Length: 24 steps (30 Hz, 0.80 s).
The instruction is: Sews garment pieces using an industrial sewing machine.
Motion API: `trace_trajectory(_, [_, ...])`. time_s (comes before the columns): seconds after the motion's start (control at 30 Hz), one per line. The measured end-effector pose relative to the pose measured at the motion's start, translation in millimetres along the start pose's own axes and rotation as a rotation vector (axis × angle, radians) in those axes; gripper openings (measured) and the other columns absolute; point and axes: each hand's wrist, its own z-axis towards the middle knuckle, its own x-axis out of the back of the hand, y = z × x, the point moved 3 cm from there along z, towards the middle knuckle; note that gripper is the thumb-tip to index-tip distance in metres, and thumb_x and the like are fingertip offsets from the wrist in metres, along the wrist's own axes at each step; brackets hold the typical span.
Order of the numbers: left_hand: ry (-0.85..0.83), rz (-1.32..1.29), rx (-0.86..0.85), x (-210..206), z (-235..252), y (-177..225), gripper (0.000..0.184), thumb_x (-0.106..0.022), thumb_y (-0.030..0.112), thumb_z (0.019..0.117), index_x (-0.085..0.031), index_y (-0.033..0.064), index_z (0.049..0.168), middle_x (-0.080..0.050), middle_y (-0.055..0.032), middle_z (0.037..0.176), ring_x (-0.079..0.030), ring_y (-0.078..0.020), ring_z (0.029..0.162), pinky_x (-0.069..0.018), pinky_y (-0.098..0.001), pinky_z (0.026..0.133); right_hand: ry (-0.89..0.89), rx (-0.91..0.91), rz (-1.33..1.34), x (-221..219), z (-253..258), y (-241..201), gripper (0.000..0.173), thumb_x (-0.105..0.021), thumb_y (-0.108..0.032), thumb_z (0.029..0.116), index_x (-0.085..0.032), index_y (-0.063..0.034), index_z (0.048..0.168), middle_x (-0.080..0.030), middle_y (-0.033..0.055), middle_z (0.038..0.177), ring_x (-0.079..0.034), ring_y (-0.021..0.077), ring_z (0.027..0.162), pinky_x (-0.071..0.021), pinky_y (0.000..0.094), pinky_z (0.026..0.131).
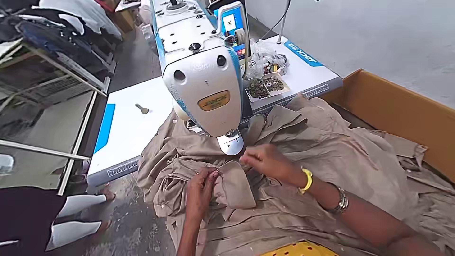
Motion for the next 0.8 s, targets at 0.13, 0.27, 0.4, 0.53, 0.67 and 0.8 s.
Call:
trace_trajectory(0.13, [-0.048, -0.144, -0.038, 8.7, 15.0, 41.3, 0.023, -0.057, 0.024, 0.1013, -0.073, 0.0073, 0.102, -0.070, 0.0061, 0.088, -0.062, 0.0048, 0.075, -0.0525, -0.0146, 0.071, 0.136, 0.060, 0.224, 27.2, 50.2, -4.0, 0.023, -0.076, -0.024, 0.0909, -0.066, -0.0042, 0.093, -0.058, -0.0044, 0.072, -0.051, -0.0017, 0.063, -0.0437, 0.0163, 0.061])
trace_trajectory(0.27, [-0.084, -0.141, -0.050, 1.8, 23.7, 51.6, 0.026, -0.064, 0.033, 0.0978, -0.075, 0.0105, 0.101, -0.072, 0.0044, 0.094, -0.065, 0.0017, 0.083, -0.0547, -0.0178, 0.077, 0.110, -0.066, 0.288, 14.2, 81.7, 5.6, 0.028, -0.084, -0.019, 0.0822, -0.058, -0.0081, 0.082, -0.053, -0.0054, 0.068, -0.050, 0.0012, 0.062, -0.0430, 0.0209, 0.062])
trace_trajectory(0.4, [-0.156, -0.280, 0.075, 8.7, 27.9, 40.8, 0.021, -0.067, 0.031, 0.0962, -0.073, 0.0115, 0.101, -0.071, 0.0077, 0.090, -0.065, 0.0029, 0.076, -0.0549, -0.0158, 0.069, 0.099, -0.112, 0.260, 16.1, 82.7, 4.3, 0.031, -0.085, -0.017, 0.0808, -0.055, -0.0092, 0.082, -0.052, -0.0055, 0.068, -0.050, 0.0018, 0.063, -0.0430, 0.0210, 0.062])
trace_trajectory(0.53, [-0.186, -0.449, 0.194, 10.0, 52.4, 42.4, 0.010, -0.063, 0.021, 0.0988, -0.065, 0.0108, 0.096, -0.064, 0.0078, 0.076, -0.059, 0.0004, 0.063, -0.0493, -0.0156, 0.059, 0.061, -0.135, 0.303, 24.9, 68.4, 6.9, 0.027, -0.080, -0.024, 0.0885, -0.059, -0.0078, 0.092, -0.055, -0.0053, 0.071, -0.052, 0.0010, 0.062, -0.0459, 0.0206, 0.062])
trace_trajectory(0.67, [-0.244, -0.525, 0.308, 12.4, 65.5, 48.4, 0.010, -0.059, 0.013, 0.0993, -0.054, 0.0121, 0.091, -0.057, 0.0069, 0.066, -0.056, -0.0008, 0.055, -0.0468, -0.0154, 0.052, 0.057, -0.201, 0.363, 23.3, 32.8, 0.0, 0.023, -0.064, -0.028, 0.1013, -0.060, -0.0053, 0.102, -0.061, -0.0037, 0.078, -0.061, 0.0005, 0.065, -0.0543, 0.0195, 0.063])
trace_trajectory(0.8, [-0.249, -0.456, 0.339, 9.3, 80.2, 50.9, 0.008, -0.060, 0.012, 0.0992, -0.057, 0.0113, 0.092, -0.060, 0.0060, 0.069, -0.058, -0.0012, 0.058, -0.0492, -0.0169, 0.055, 0.172, -0.240, 0.414, 10.6, 26.9, -3.1, 0.009, -0.064, -0.015, 0.0973, -0.058, -0.0089, 0.100, -0.056, -0.0087, 0.073, -0.051, -0.0048, 0.061, -0.0428, 0.0129, 0.058])
